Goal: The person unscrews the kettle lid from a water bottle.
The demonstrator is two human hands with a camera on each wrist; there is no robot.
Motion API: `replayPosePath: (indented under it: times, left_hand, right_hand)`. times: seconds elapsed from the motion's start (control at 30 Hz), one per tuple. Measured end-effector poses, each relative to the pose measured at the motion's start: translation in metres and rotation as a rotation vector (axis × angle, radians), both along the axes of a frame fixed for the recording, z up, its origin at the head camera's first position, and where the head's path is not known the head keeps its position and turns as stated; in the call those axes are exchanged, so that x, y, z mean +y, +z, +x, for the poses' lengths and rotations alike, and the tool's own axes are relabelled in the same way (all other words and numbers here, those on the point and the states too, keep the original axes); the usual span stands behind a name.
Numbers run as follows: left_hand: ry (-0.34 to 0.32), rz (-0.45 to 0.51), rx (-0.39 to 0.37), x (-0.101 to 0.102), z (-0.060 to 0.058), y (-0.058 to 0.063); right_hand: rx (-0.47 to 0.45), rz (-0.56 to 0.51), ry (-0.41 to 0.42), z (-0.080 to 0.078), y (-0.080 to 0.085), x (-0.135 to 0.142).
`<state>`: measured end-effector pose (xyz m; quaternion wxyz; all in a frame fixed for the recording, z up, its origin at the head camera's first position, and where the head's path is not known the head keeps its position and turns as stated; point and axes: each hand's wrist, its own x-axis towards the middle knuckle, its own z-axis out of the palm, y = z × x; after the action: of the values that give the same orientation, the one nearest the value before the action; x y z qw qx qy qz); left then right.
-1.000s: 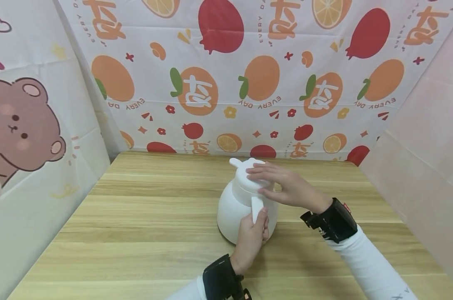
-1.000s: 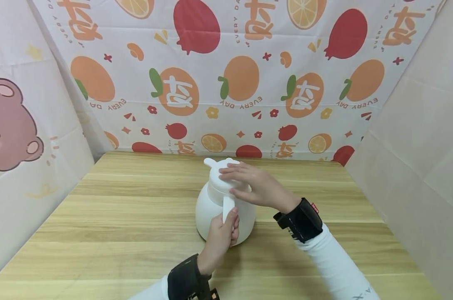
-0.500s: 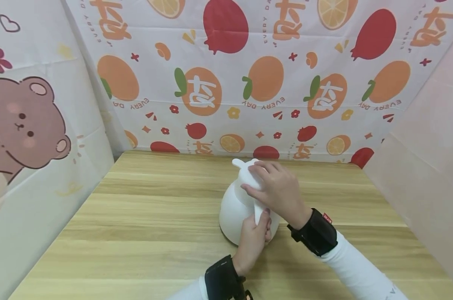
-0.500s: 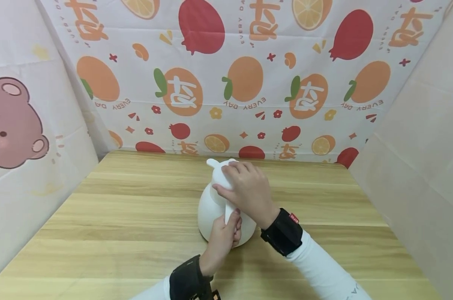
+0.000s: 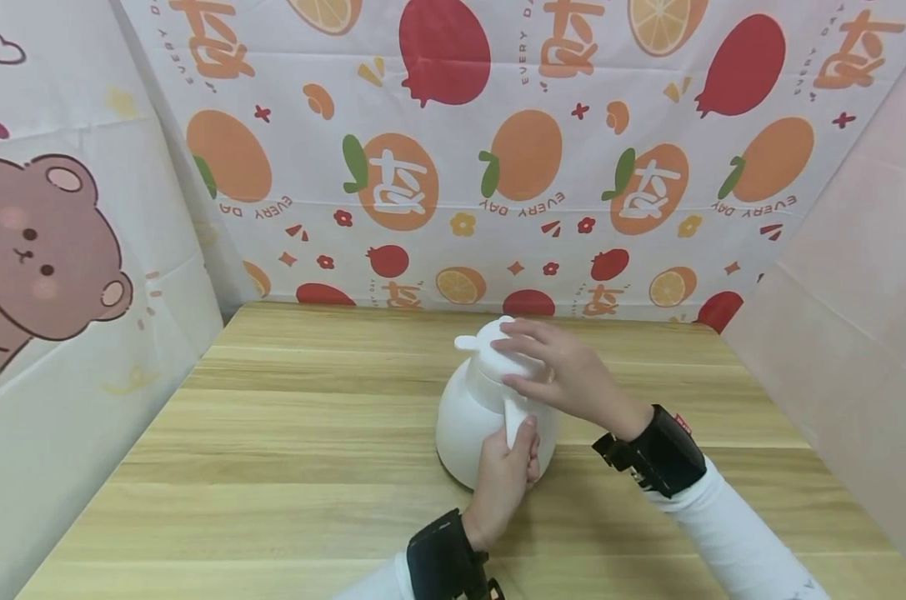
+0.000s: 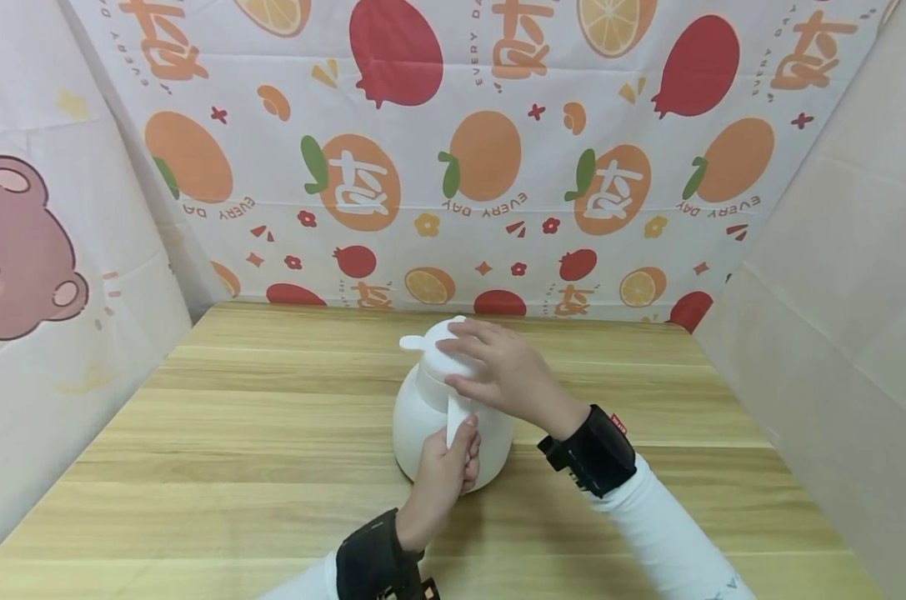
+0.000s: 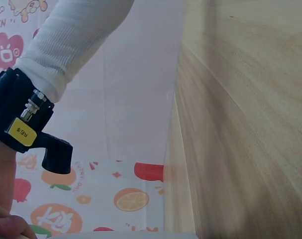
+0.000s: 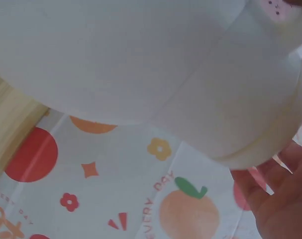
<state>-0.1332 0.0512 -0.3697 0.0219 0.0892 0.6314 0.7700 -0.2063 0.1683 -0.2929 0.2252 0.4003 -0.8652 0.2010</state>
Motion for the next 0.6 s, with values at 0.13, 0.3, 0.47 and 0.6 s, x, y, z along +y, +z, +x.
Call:
replayPosePath:
  times: [0.13,0.3,0.47,0.6]
  left_hand:
    - [0.004,-0.007,0.0,0.0,0.0,0.0]
    - [-0.003,-0.006,0.002,-0.001,0.0,0.001]
    - [-0.003,-0.003,-0.006,-0.001,0.0,0.0]
    - [0.0,0.004,-0.018,-0.001,0.0,-0.001]
  right_hand:
    - [-0.107,-0.004,0.031,-0.002,0.001,0.007]
    - [-0.159,0.002,0.118,-0.009,0.001,0.016]
    - [-0.202,-0.002,0.21,-0.015,0.001,0.022]
    - [-0.175,-0.012,0.218,-0.014,0.002,0.021]
